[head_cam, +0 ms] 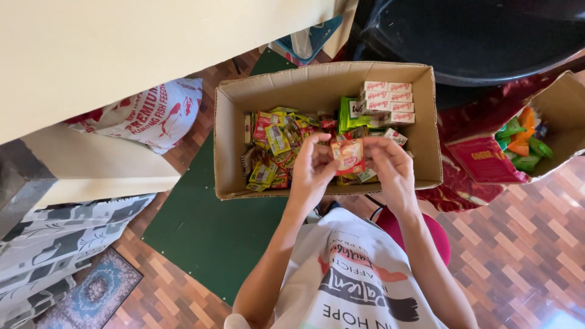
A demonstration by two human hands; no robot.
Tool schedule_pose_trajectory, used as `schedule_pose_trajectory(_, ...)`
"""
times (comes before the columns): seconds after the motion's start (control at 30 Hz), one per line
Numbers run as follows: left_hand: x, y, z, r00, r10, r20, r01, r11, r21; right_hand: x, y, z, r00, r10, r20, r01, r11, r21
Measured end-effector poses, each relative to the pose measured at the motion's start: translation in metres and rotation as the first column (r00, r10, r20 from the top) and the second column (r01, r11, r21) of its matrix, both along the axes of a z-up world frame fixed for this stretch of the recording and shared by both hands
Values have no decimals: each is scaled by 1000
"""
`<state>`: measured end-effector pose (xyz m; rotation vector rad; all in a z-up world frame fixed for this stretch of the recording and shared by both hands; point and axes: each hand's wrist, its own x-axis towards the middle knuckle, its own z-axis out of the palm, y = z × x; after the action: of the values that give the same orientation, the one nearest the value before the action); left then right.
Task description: The person repeatedly picks up small red and white packets from a cardboard box filled with various snacks and places them onto a black rolling cart. The person handles the packets by hand, arranging them in a row on the top shelf of the cart next to several bottles.
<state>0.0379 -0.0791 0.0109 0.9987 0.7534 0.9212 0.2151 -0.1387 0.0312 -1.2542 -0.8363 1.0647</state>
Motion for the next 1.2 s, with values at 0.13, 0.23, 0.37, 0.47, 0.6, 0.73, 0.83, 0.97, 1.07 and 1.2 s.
schedule_pose_trajectory(0.13,0,-13,33,979,-45,-200,81,981,175,-3,-5,-16,994,20,-111,-28,997,-66)
schedule_pose_trajectory(0.23,1,-13,33,945,34,-326,77,944,320,3,-10,-27,992,86,-91,-90,995,-34)
schedule_pose_trajectory(0.37,1,-15,35,917,173,-359,9,892,452,6,-14,-24,990,134,-40,-137,984,-110)
schedule_pose_trajectory(0.47,-1,-14,36,909,239,-341,-29,853,521,5,-10,-11,982,189,-25,-190,980,-66)
schedule_pose_trajectory(0.6,0,-14,25,943,220,-251,-96,900,426,1,-9,-12,975,211,-62,-211,977,15)
schedule_pose_trajectory(0.73,1,-12,-16,990,23,142,-11,996,-85,0,-7,-20,975,221,-2,-219,963,-158)
schedule_pose_trajectory(0.83,-4,-10,10,994,58,-95,-54,998,41,-5,-3,-22,979,202,-33,-205,961,-186)
schedule_pose_trajectory(0.97,-8,-8,42,928,78,-363,18,967,254,-14,1,-20,998,68,-5,-68,983,-172)
schedule_pose_trajectory(1.07,-3,-9,30,918,96,-385,63,923,380,-13,3,-14,970,-5,-242,-10,998,-62)
schedule_pose_trajectory(1.2,5,-5,-15,998,-27,-64,29,999,20,-4,4,-15,994,106,32,-103,991,-80)
